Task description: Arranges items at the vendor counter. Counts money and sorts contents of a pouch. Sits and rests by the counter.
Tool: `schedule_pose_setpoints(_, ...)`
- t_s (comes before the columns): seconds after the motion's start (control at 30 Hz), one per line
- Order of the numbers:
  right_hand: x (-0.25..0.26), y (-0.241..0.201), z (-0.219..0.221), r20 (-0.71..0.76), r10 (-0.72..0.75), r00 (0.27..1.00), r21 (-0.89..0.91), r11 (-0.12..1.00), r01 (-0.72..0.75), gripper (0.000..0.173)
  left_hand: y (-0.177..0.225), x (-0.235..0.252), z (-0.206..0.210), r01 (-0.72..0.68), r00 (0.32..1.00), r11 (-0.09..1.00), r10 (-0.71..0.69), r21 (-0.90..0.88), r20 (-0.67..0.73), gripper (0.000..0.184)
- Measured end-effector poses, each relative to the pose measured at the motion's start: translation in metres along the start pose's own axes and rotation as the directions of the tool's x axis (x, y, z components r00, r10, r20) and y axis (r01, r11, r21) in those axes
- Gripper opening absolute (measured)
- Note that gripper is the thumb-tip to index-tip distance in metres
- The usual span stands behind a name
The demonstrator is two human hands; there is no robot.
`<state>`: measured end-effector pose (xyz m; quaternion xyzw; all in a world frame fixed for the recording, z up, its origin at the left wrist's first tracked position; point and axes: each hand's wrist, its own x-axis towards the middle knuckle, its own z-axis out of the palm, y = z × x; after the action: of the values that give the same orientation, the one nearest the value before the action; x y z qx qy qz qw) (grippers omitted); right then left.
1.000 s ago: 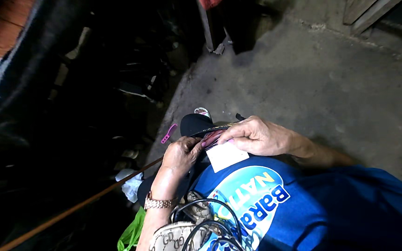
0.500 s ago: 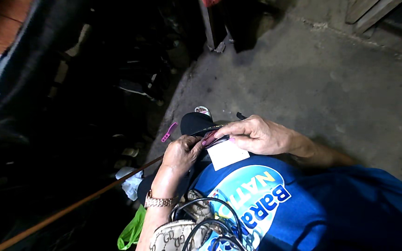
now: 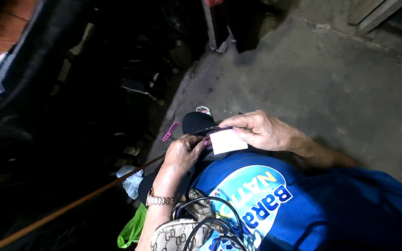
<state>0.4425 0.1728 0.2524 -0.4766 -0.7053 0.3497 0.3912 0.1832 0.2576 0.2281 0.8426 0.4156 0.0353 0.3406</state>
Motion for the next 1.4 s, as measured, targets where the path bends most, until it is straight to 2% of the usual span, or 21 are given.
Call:
schedule_pose_setpoints(0.1, 0.001, 0.002, -0.004, -0.113, 0.023, 0.993, -0.112, 0.993, -0.036, 0.034, -0.002, 0.0, 0.0, -0.001, 1.0, 1.0, 0.001, 0.004, 0.005, 0.028)
schedule_pose_setpoints(0.23, 0.004, 0.003, -0.002, -0.176, 0.027, 0.984, -0.176, 0.983, -0.059, 0.04, -0.003, 0.001, 0.001, 0.016, 1.0, 1.0, -0.015, -0.014, 0.026, 0.031)
schedule_pose_setpoints(0.4, 0.004, 0.015, 0.015, -0.229, -0.093, 0.969, -0.248, 0.968, 0.034, 0.026, -0.004, 0.001, 0.001, 0.004, 0.999, 1.0, -0.004, -0.019, 0.037, 0.031)
schedule_pose_setpoints(0.57, 0.004, 0.027, 0.034, -0.242, -0.158, 0.957, -0.195, 0.975, 0.112, 0.016, -0.009, 0.001, 0.004, -0.086, 0.996, 0.996, 0.086, -0.008, 0.03, 0.042)
schedule_pose_setpoints(0.7, 0.004, 0.03, 0.042, -0.217, -0.125, 0.968, -0.197, 0.977, 0.081, 0.015, -0.011, 0.002, 0.004, -0.118, 0.992, 0.993, 0.119, -0.022, 0.047, 0.038)
schedule_pose_setpoints(1.2, 0.009, 0.031, 0.029, -0.076, 0.059, 0.995, -0.076, 0.995, -0.065, 0.029, -0.009, 0.004, 0.002, -0.043, 0.993, 0.999, 0.044, -0.015, 0.109, 0.039)
schedule_pose_setpoints(1.4, 0.01, 0.032, 0.027, -0.061, 0.063, 0.996, -0.054, 0.996, -0.066, 0.031, -0.008, 0.003, 0.002, -0.03, 0.992, 0.999, 0.032, -0.02, 0.118, 0.039)
